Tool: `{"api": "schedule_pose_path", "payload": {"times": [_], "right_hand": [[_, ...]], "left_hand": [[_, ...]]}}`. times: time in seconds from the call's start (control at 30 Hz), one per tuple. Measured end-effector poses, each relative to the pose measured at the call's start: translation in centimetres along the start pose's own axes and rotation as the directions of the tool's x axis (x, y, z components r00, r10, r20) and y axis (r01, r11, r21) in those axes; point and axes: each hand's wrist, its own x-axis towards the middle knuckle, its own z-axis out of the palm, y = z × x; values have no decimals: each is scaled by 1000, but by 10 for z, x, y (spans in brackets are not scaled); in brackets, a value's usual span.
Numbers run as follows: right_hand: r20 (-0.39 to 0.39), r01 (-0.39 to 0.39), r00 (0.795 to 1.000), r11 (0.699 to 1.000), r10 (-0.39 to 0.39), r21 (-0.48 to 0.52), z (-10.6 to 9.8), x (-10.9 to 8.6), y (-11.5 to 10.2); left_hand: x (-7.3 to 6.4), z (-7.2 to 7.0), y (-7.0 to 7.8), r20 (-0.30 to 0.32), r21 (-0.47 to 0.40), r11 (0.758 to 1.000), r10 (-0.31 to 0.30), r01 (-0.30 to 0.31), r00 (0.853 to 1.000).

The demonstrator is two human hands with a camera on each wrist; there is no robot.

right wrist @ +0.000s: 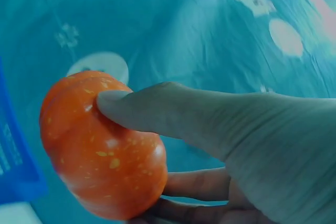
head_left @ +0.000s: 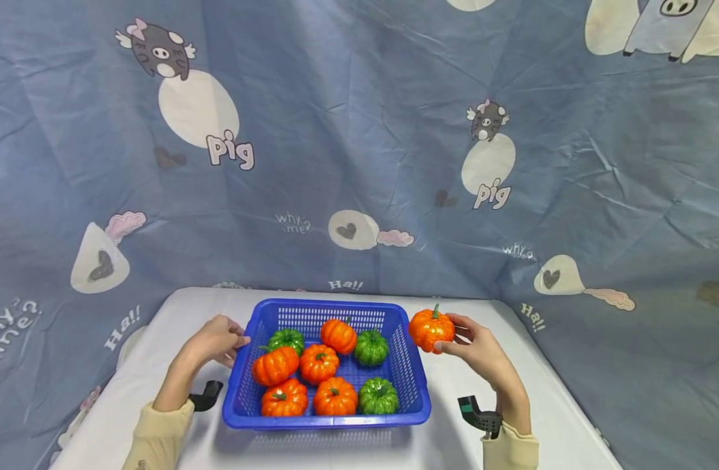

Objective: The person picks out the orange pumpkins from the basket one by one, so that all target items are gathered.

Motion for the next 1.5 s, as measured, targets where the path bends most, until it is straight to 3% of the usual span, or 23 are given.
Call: {"api": "schedule_pose_path", "payload": {"times": [0.23,0.5,0.9,1.2,1.5], "right_hand": [[-65,-48,997,999,47,-5,-18,6,26],[-139,-118,983,992,123,39,-23,19,59],[-217,-194,950,970,224,149,-9,41,112],[-233,-233,938,964,258,127,8,48,143],[-264,-262,926,963,269,64,18,54,156]], "left_hand": [[0,0,-2,-8,1,1000,8,-8,1000],[0,0,-4,-15,-1,1000,25,-25,1000],[0,0,-2,-8,4,1000,17,-17,1000],[-1,0,-1,-8,-7,1000,19,-19,1000],[-1,1,-2,-12,-4,1000,26,-26,1000]]}}
